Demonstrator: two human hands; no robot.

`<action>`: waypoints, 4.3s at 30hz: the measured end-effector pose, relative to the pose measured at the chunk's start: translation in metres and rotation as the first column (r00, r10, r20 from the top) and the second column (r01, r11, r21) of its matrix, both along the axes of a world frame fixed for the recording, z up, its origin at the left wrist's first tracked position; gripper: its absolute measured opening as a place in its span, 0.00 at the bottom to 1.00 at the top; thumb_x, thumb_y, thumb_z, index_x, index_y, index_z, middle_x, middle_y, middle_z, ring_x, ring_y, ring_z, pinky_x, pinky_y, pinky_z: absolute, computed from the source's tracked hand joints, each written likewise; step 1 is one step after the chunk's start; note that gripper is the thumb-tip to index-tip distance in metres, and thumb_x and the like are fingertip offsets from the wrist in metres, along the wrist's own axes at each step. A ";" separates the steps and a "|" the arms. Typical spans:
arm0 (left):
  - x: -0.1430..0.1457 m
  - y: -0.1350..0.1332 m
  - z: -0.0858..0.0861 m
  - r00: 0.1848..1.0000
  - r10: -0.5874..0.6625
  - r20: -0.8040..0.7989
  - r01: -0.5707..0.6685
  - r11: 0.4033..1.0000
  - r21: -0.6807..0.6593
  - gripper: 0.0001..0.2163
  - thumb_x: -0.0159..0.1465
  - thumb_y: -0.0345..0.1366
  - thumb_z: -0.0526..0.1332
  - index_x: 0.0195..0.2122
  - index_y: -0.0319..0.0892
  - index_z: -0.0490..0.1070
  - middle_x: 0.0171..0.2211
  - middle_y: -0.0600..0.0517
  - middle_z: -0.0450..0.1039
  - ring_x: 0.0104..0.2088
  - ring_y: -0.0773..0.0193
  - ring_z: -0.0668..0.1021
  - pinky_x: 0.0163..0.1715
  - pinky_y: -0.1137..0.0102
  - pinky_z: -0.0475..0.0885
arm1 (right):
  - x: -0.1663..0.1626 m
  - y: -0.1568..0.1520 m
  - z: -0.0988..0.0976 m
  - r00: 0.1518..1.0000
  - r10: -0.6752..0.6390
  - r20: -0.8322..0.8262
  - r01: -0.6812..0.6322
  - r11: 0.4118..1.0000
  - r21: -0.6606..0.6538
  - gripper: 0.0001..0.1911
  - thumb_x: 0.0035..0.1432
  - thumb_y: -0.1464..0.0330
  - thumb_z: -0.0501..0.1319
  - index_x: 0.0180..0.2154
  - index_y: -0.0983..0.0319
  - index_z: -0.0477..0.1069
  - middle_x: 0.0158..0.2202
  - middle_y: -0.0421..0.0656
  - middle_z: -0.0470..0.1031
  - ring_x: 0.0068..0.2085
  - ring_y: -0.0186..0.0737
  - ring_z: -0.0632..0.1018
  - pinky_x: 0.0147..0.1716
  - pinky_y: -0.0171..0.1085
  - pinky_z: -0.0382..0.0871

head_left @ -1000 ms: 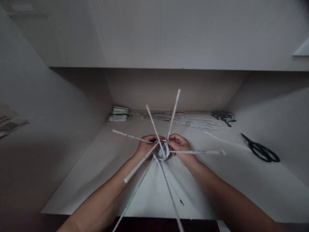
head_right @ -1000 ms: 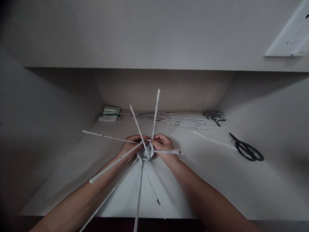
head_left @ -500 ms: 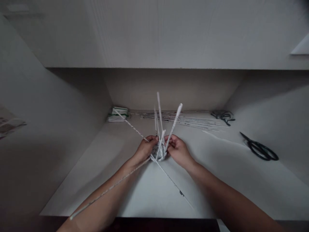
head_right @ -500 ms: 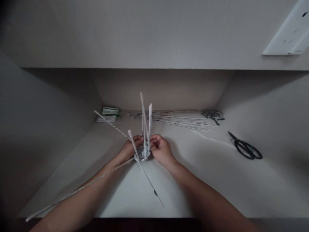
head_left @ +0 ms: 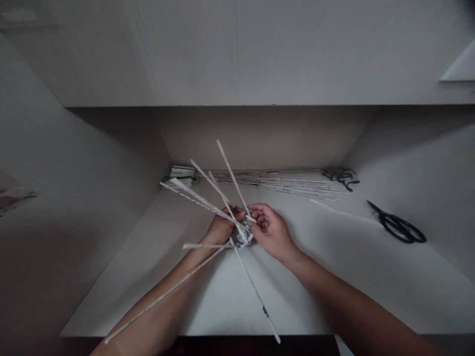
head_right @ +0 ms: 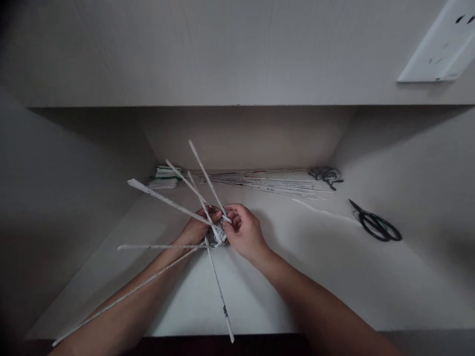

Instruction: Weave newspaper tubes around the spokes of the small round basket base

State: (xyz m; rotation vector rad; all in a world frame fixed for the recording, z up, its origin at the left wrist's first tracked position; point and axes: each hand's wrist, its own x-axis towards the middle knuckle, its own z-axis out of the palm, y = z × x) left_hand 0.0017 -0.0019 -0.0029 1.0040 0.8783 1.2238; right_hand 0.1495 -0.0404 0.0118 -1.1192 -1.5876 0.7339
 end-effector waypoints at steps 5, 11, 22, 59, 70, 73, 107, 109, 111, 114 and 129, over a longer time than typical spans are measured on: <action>-0.002 -0.002 0.003 0.994 -0.085 0.065 0.085 0.996 0.000 0.19 0.44 0.44 0.75 0.30 0.36 0.74 0.24 0.53 0.73 0.24 0.69 0.72 0.26 0.73 0.65 | -0.001 -0.007 0.009 0.997 -0.017 0.071 0.009 0.994 0.107 0.20 0.52 0.74 0.62 0.48 0.58 0.69 0.37 0.41 0.73 0.30 0.31 0.73 0.32 0.33 0.71; -0.006 -0.005 0.000 0.987 -0.138 0.083 0.143 0.988 -0.058 0.20 0.47 0.46 0.73 0.34 0.36 0.74 0.28 0.51 0.74 0.25 0.69 0.73 0.26 0.73 0.65 | 0.003 -0.010 0.017 0.985 -0.038 0.167 -0.005 0.968 0.251 0.18 0.53 0.74 0.63 0.47 0.58 0.70 0.37 0.41 0.73 0.31 0.32 0.73 0.33 0.33 0.70; -0.004 -0.008 0.016 0.983 -0.177 -0.055 0.180 0.981 0.072 0.16 0.43 0.41 0.75 0.28 0.36 0.76 0.24 0.51 0.72 0.25 0.69 0.70 0.27 0.72 0.63 | 0.012 -0.005 0.023 0.959 -0.128 0.254 0.049 0.954 0.295 0.04 0.59 0.65 0.63 0.35 0.58 0.75 0.31 0.40 0.72 0.32 0.34 0.73 0.31 0.33 0.66; -0.016 -0.010 0.017 0.981 -0.182 -0.061 0.191 0.957 0.220 0.08 0.48 0.38 0.72 0.27 0.40 0.80 0.29 0.48 0.79 0.31 0.61 0.77 0.34 0.68 0.71 | 0.006 -0.033 0.038 0.941 -0.214 0.263 -0.041 0.697 0.716 0.11 0.55 0.76 0.63 0.39 0.56 0.72 0.34 0.42 0.75 0.33 0.37 0.75 0.33 0.39 0.72; -0.020 -0.007 0.008 0.959 -0.281 0.046 0.275 0.955 0.112 0.12 0.48 0.41 0.72 0.28 0.39 0.78 0.24 0.50 0.75 0.25 0.65 0.73 0.26 0.71 0.65 | 0.011 -0.031 0.041 0.940 -0.212 0.267 -0.045 0.698 0.715 0.15 0.54 0.73 0.66 0.44 0.55 0.73 0.37 0.43 0.75 0.36 0.39 0.75 0.36 0.41 0.72; -0.021 -0.007 0.009 0.952 -0.301 0.057 0.298 0.952 0.066 0.14 0.47 0.42 0.73 0.28 0.37 0.76 0.22 0.51 0.72 0.23 0.67 0.71 0.24 0.72 0.62 | 0.012 -0.028 0.039 0.930 -0.228 0.287 -0.047 0.701 0.711 0.16 0.53 0.73 0.66 0.45 0.55 0.73 0.37 0.43 0.75 0.35 0.40 0.74 0.35 0.42 0.71; -0.028 -0.012 0.017 0.898 -0.438 -0.048 0.439 0.899 -0.005 0.16 0.45 0.44 0.74 0.26 0.36 0.76 0.21 0.52 0.71 0.21 0.70 0.68 0.21 0.74 0.58 | 0.008 -0.038 0.046 0.981 0.015 0.194 -0.111 0.863 0.492 0.17 0.55 0.75 0.62 0.47 0.56 0.73 0.37 0.42 0.76 0.36 0.38 0.76 0.36 0.39 0.73; -0.028 -0.011 0.015 0.894 -0.444 -0.049 0.445 0.895 0.010 0.17 0.45 0.44 0.73 0.27 0.35 0.75 0.22 0.51 0.71 0.22 0.70 0.69 0.23 0.74 0.60 | 0.009 -0.039 0.047 0.981 0.011 0.194 -0.105 0.869 0.483 0.16 0.55 0.73 0.62 0.46 0.57 0.73 0.36 0.42 0.75 0.36 0.38 0.75 0.35 0.39 0.73; -0.028 -0.009 0.013 0.896 -0.442 -0.043 0.444 0.896 0.032 0.17 0.46 0.44 0.73 0.27 0.35 0.75 0.22 0.51 0.71 0.23 0.69 0.70 0.25 0.73 0.62 | 0.008 -0.039 0.048 0.978 -0.007 0.211 -0.098 0.870 0.483 0.15 0.53 0.72 0.64 0.45 0.58 0.73 0.35 0.42 0.75 0.36 0.38 0.75 0.35 0.39 0.72; -0.028 -0.005 0.010 0.895 -0.445 -0.043 0.447 0.891 0.081 0.15 0.47 0.43 0.73 0.26 0.36 0.75 0.23 0.51 0.72 0.25 0.67 0.71 0.27 0.72 0.64 | 0.007 -0.040 0.046 0.965 -0.072 0.252 -0.065 0.866 0.496 0.14 0.52 0.70 0.66 0.43 0.59 0.73 0.33 0.42 0.74 0.35 0.39 0.74 0.35 0.40 0.71; -0.029 -0.002 0.009 0.860 -0.498 -0.110 0.507 0.858 0.077 0.17 0.47 0.45 0.73 0.26 0.34 0.75 0.21 0.51 0.71 0.24 0.68 0.71 0.26 0.73 0.63 | 0.008 -0.037 0.050 0.957 0.270 0.106 -0.279 0.956 0.089 0.08 0.57 0.65 0.64 0.39 0.59 0.78 0.27 0.38 0.71 0.26 0.30 0.69 0.25 0.33 0.65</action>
